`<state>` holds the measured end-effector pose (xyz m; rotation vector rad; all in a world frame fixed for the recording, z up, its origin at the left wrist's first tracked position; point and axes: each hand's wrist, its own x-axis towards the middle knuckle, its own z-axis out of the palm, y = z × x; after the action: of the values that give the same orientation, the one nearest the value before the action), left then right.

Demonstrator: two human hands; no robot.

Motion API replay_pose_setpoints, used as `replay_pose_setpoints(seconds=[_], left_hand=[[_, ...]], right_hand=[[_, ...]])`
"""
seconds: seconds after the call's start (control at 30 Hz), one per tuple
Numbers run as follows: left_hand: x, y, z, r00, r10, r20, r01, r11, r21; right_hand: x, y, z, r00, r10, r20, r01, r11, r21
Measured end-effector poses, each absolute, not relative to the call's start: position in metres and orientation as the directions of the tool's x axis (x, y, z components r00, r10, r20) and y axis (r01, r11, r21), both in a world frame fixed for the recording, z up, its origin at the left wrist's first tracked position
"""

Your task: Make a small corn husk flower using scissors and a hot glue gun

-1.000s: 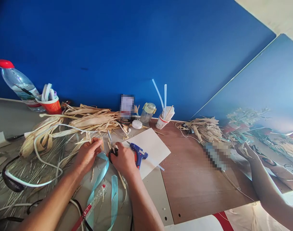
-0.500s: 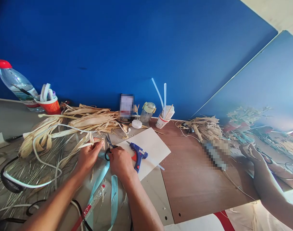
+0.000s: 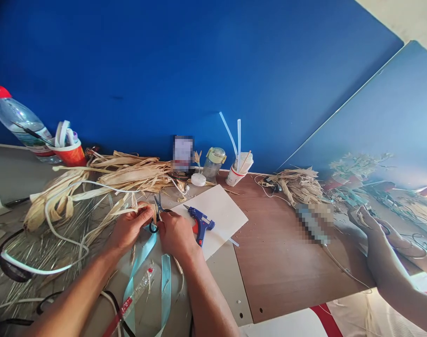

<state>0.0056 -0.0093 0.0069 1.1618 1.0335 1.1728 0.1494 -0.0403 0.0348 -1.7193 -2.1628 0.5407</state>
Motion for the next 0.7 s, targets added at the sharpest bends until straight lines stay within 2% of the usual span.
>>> replay_pose_setpoints(seconds=[0.2, 0.3, 0.43, 0.53, 0.6, 0.7], left_hand=[[0.006, -0.012, 0.014, 0.194, 0.979, -0.067, -0.305, 0.125, 0.944], [0.005, -0.013, 0.018, 0.239, 0.965, -0.109, -0.338, 0.188, 0.922], [0.004, -0.011, 0.012, 0.229, 0.97, -0.083, -0.266, 0.144, 0.953], [0.004, -0.009, 0.006, 0.173, 0.983, -0.054, -0.144, 0.08, 0.986], [0.003, -0.009, 0.005, 0.151, 0.987, -0.057, -0.062, 0.067, 0.996], [0.003, -0.01, 0.006, 0.15, 0.986, -0.07, -0.048, 0.078, 0.996]], right_hand=[[0.148, -0.041, 0.038, -0.229, 0.973, -0.009, 0.843, 0.194, -0.502], [0.147, -0.041, 0.04, -0.204, 0.979, 0.012, 0.844, 0.182, -0.504], [0.146, -0.04, 0.037, -0.194, 0.981, -0.009, 0.857, 0.165, -0.488], [0.146, -0.04, 0.032, -0.224, 0.974, -0.001, 0.854, 0.196, -0.482], [0.147, -0.038, 0.03, -0.192, 0.98, 0.049, 0.828, 0.189, -0.527], [0.151, -0.035, 0.031, -0.008, 0.99, 0.14, 0.684, 0.108, -0.722]])
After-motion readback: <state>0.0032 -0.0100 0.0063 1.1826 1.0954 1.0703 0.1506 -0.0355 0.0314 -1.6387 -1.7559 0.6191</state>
